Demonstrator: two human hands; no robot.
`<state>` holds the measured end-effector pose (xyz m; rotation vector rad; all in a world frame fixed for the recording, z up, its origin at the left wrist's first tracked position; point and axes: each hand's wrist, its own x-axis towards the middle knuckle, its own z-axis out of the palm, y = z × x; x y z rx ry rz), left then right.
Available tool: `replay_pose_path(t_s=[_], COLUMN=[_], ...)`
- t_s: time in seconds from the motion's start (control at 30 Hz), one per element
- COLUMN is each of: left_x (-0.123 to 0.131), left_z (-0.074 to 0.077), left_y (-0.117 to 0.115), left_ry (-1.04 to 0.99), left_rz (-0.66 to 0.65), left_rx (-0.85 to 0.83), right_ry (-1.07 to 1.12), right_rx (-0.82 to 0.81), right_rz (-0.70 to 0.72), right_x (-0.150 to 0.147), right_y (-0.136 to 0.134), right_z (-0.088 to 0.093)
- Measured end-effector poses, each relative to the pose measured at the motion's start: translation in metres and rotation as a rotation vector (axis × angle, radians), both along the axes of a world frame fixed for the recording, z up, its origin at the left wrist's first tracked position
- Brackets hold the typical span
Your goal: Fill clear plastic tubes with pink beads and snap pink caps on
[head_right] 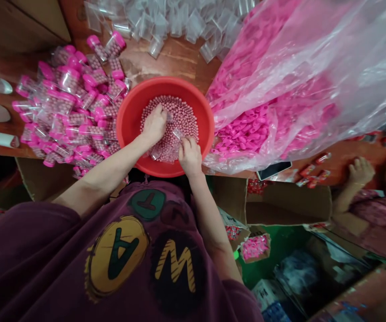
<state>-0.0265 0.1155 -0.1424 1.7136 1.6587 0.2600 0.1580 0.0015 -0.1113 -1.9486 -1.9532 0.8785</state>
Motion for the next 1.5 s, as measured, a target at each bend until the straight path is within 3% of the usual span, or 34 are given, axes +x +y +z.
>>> replay_pose_path(t_s=[0.1,0.17,0.3,0.43,0.57,0.7,0.9,1.03,1.17,1.27,1.4,1.5], left_x=[-0.02,-0.026,-0.003,0.04,0.053,0.031,0.001,-0.001,0.0,0.0,0.005,0.011], left_z=[0.026,0.031,0.009,-0.018,-0.023,-0.007,0.039,0.069,0.089,0.097,0.099,0.092], left_y=[0.001,0.002,0.008,0.006,0.0,-0.002,-0.017,-0.026,-0.027,-0.028,-0.035,-0.037], left_ry=[0.249,0.287,0.086,-0.089,-0.229,-0.428,-0.763,-0.939,-1.028,-1.04,-0.969,-0.929], left_rz=[0.029,0.094,0.165,-0.003,-0.04,-0.03,0.105,0.181,0.222,0.283,0.332,0.323], left_rx=[-0.089,-0.112,-0.079,-0.071,-0.077,-0.132,-0.386,-0.559,-0.674,-0.704,-0.627,-0.538], right_ry=[-0.022,-0.028,-0.039,-0.005,0.058,0.199,0.385,0.384,0.392,0.366,0.3,0.234], right_rx=[-0.007,-0.005,-0.02,-0.016,-0.008,0.08,0.134,0.165,0.231,0.21,0.157,0.035], right_rz=[0.041,0.077,0.118,0.106,0.078,-0.015,-0.147,-0.071,-0.009,-0.123,-0.387,-0.558], right_x=[-0.002,0.001,0.006,0.005,0.008,0.019,0.021,0.012,0.014,0.037,0.095,0.134], right_y=[0.002,0.001,-0.008,-0.015,-0.013,-0.006,0.018,0.043,0.054,0.048,0.027,0.005], right_z=[0.003,0.004,0.005,0.006,0.011,0.015,0.027,0.047,0.057,0.046,0.009,-0.015])
